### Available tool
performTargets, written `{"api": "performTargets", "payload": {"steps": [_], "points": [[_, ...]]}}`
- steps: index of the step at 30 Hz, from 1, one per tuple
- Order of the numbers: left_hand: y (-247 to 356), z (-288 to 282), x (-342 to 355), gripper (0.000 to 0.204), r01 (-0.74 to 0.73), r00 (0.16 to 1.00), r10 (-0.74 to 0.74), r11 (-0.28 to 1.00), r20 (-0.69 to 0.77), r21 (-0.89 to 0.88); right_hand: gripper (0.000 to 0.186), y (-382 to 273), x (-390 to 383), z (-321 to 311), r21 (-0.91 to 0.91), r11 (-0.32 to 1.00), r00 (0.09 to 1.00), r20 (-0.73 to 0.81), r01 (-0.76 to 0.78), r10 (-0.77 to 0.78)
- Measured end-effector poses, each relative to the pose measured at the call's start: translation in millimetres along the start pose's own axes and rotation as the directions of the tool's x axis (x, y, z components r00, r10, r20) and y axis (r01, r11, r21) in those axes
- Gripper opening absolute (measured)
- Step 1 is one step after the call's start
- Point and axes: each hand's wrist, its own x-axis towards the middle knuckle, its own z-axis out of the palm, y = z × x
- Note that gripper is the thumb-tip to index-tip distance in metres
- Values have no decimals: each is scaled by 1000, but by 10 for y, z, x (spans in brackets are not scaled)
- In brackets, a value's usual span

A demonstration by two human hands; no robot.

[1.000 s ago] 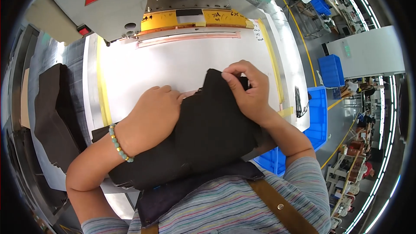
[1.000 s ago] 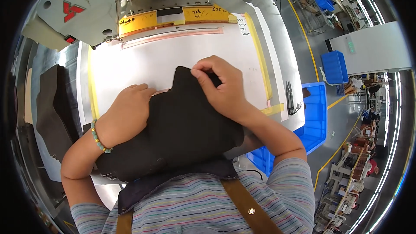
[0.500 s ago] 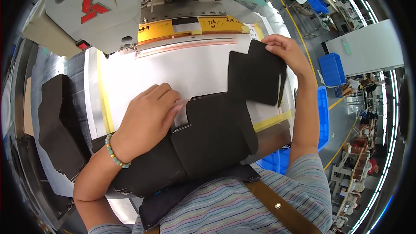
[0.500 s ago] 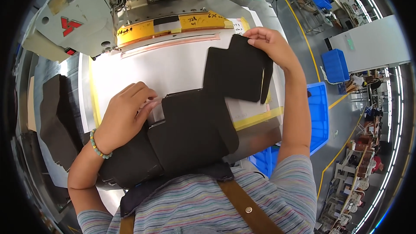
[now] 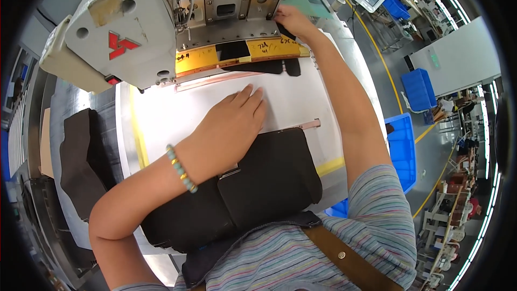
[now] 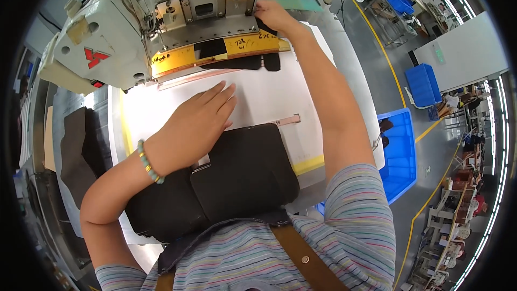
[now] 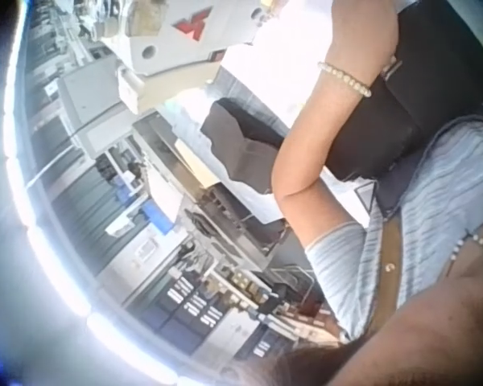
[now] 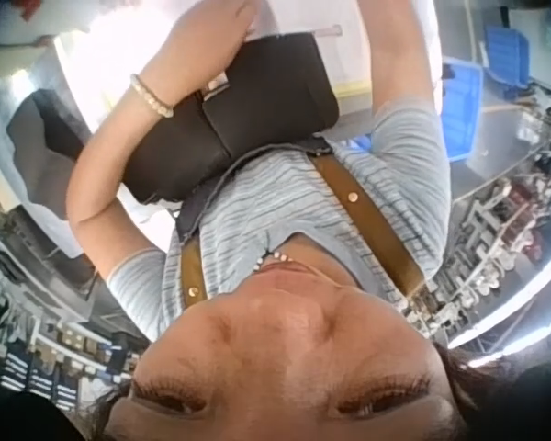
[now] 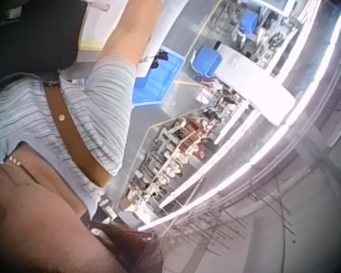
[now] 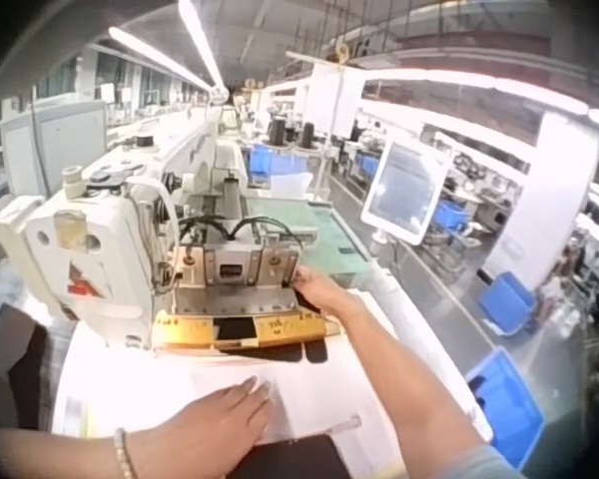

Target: Sewing leather pieces together using an industrial sewing machine in a manufacturing workshop.

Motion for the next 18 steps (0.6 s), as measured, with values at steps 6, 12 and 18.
{"api": "performTargets", "payload": {"steps": [6,12,18], "points": [[-564,452,266,61,20,999,-21,999,33,28,36,-182,-353,-9,321,947,986,-148,-22,73],[-512,429,195,73,125,984,-136,987,114,101,31,-227,-1396,-323,-73,996,946,-323,-49,23],[-409,334,70,80,299,918,-359,906,170,301,28,-394,-1954,45,-244,964,947,-270,106,-173]]}}
